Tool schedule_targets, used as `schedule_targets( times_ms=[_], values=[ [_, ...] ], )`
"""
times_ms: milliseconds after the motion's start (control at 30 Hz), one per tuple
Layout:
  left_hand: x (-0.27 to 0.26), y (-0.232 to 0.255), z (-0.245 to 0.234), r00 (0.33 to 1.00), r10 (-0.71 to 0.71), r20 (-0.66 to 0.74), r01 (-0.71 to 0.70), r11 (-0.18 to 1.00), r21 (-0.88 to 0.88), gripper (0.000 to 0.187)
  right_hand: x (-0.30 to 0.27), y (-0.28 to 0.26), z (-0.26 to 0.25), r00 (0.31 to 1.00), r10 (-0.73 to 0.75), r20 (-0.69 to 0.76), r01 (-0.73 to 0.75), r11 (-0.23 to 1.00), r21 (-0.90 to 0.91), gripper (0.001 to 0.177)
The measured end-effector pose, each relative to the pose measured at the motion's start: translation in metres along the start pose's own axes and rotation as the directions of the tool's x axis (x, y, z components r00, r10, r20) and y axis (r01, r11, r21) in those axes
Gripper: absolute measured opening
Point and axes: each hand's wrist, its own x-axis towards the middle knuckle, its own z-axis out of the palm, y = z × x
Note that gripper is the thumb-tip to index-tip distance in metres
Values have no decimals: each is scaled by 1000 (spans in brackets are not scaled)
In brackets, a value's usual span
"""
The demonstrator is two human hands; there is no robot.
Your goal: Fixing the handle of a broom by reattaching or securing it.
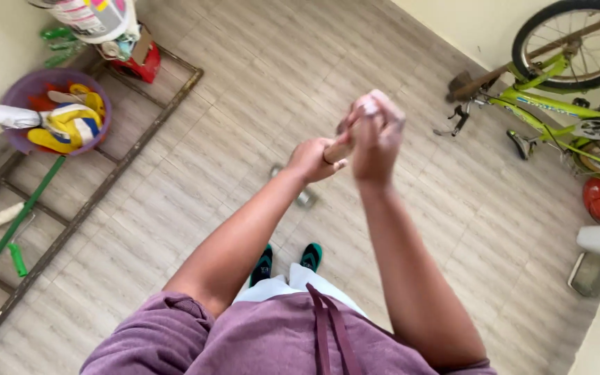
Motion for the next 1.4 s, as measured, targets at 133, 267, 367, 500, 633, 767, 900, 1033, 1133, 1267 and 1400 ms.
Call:
schedule_targets(
  times_ms=[133, 267, 367, 500, 633, 767, 900, 1033, 1133, 1267, 1400],
  values=[
    [-47, -10, -25, 997, 71, 6, -70, 995, -74, 32, -2, 2, 20, 993, 115, -12, -113, 987, 117, 28],
    [-74, -47, -1, 999, -23, 28, 26, 992, -121, 26, -29, 26, 19, 973, 219, -71, -205, 965, 166, 32],
    [-82, -53, 8, 1000, -14, 23, 16, 993, -121, 20, -42, 23, 14, 969, 228, -92, -212, 965, 153, 32],
    [-73, -23, -5, 904, 374, -207, -380, 925, 9, 19, -44, -16, 11, 975, 150, -165, -136, 986, 95, 29],
    [-63, -2, -13, 787, 490, -374, -520, 854, 26, 33, -55, -41, 22, 987, 44, -157, -14, 983, 185, 26],
    [-42, -45, 22, 935, 302, -187, -347, 888, -301, 32, -87, 1, 41, 978, -197, -66, 173, 947, -271, 23],
    [-14, -138, 98, 913, 7, 408, 408, 29, -913, 29, -126, 28, 62, 999, 7, 47, 10, 934, -357, 22],
    [-24, -116, 61, 909, 56, 413, 407, 89, -909, 30, -112, 15, 63, 995, 15, 103, 24, 930, -368, 25],
    [-49, -54, -11, 966, 234, 114, -183, 921, -345, 24, -81, -7, 59, 998, -32, -55, 23, 987, -160, 26],
    [-61, -43, -33, 959, 237, 154, -201, 955, -217, 29, -52, -19, 47, 986, 91, -143, -96, 995, -29, 28],
    [-85, -87, -13, 969, 52, 240, -19, 990, -138, 28, -57, 21, 37, 934, 274, -230, -276, 961, 24, 26]
  ],
)
